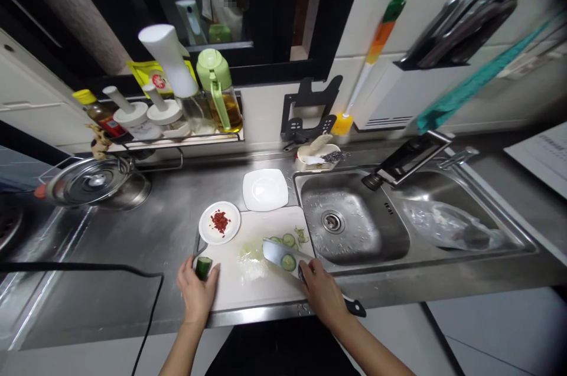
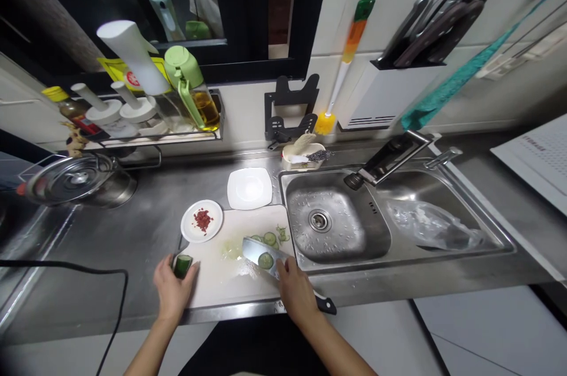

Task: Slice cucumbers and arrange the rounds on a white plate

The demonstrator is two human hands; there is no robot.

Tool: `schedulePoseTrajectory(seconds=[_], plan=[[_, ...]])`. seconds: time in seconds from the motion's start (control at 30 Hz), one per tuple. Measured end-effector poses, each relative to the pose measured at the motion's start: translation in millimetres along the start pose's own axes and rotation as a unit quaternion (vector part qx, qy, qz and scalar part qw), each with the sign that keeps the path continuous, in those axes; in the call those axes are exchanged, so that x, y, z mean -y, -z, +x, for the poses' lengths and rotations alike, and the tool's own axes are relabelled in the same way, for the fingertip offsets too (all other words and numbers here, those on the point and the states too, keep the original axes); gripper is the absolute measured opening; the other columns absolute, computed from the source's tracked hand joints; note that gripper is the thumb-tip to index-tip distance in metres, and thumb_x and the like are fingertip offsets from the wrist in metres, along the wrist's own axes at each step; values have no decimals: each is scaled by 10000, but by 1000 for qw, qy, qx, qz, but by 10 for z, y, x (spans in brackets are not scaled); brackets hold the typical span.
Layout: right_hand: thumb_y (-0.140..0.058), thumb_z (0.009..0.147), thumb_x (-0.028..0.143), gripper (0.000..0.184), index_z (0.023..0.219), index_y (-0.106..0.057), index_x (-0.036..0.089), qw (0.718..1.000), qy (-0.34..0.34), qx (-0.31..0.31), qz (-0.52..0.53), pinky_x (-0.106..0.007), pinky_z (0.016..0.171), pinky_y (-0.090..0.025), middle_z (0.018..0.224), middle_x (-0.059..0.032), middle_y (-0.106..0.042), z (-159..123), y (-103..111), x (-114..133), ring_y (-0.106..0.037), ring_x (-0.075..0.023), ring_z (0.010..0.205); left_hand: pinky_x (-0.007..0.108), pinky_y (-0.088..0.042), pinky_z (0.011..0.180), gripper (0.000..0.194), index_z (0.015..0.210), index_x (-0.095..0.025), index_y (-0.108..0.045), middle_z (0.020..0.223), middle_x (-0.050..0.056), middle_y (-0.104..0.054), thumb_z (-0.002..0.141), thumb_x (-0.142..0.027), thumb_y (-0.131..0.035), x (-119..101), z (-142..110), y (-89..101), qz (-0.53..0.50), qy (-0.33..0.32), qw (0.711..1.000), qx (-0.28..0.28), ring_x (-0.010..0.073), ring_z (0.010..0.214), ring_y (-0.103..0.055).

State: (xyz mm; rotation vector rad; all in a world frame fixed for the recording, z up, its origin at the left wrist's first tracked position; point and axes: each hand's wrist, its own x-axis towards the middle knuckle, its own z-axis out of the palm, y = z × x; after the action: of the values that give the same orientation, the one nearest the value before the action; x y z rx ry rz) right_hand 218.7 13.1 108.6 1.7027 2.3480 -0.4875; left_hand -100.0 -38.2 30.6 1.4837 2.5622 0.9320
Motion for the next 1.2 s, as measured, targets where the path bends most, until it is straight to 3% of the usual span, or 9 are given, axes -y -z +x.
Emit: schedulePoseTrajectory(seconds=[0.07, 0.1, 0.17, 0.23, 0.37, 0.67, 0.8, 1.07, 1.2], plan=[[-491, 838, 103, 379, 1206, -500, 191, 1000, 2, 3, -9, -276, 712, -428, 1035, -88, -528, 23, -21, -7, -594, -177, 806, 546, -333, 1018, 561, 1224, -110, -488, 1212, 184, -492, 779, -429, -613, -196, -24, 6, -9, -77, 997, -19, 327, 1194, -432], [-479, 841, 96, 378, 1206, -499, 192, 1000, 5, 2, -14, -275, 711, -427, 1033, -88, -531, 35, -32, -7, -593, -174, 803, 527, -350, 1008, 449, 1182, -144, -526, 1174, 155, -525, 810, -386, -594, -336, -49, -9, -31, -123, 992, 2, 297, 1155, -464], [-457, 846, 81, 367, 1192, -506, 189, 1000, 15, -4, -26, -276, 713, -427, 1020, -91, -540, 60, -48, -2, -592, -172, 797, 449, -409, 968, 263, 1104, -205, -582, 1086, 98, -583, 860, -297, -547, -671, -116, -86, -102, -233, 961, 113, 231, 1078, -516], [-438, 849, 60, 348, 1163, -521, 184, 999, 28, -10, -43, -278, 712, -427, 1001, -94, -549, 82, -52, 10, -590, -171, 788, 412, -437, 929, 215, 1066, -241, -621, 1046, 77, -608, 871, -275, -535, -1017, -179, -215, -149, -313, 915, 206, 214, 1053, -530], [-402, 869, 37, 328, 1126, -536, 190, 996, 46, -12, -71, -269, 703, -424, 959, -88, -566, 109, -4, 22, -586, -166, 782, 377, -457, 862, 181, 984, -249, -669, 980, 61, -629, 865, -316, -550, -1445, -194, -496, -187, -340, 876, 286, 194, 973, -547], [-405, 859, 35, 311, 1086, -555, 185, 996, 47, 12, -79, -288, 721, -421, 963, -94, -571, -42, 58, -64, -582, -188, 810, 387, -455, 867, 173, 936, -217, -687, 990, 80, -633, 835, -297, -573, -1452, 46, -838, -206, -253, 890, 318, 216, 987, -556], [-412, 824, 20, 322, 1046, -574, 188, 998, 16, 28, -44, -281, 715, -416, 978, -94, -558, -205, 42, -116, -592, -185, 781, 386, -455, 870, 170, 941, -207, -681, 994, 81, -628, 801, -252, -594, -1455, 68, -939, -188, -224, 898, 329, 218, 990, -554], [-424, 783, 57, 410, 1139, -541, 225, 984, -22, 121, 131, -261, 785, -425, 1135, -83, -520, -484, 80, -230, -603, -168, 877, 393, -415, 900, 381, 1133, -211, -612, 1066, 76, -607, 752, -212, -627, -1337, 115, -949, -133, -180, 924, 312, 229, 1048, -498], [-409, 782, 56, 423, 1149, -539, 223, 980, -26, 130, 151, -254, 810, -421, 1146, -82, -519, -491, 29, -231, -599, -161, 892, 383, -379, 898, 259, 1025, -243, -668, 1032, 57, -621, 778, -205, -600, -1378, 158, -903, -99, -163, 924, 330, 225, 1031, -482]])
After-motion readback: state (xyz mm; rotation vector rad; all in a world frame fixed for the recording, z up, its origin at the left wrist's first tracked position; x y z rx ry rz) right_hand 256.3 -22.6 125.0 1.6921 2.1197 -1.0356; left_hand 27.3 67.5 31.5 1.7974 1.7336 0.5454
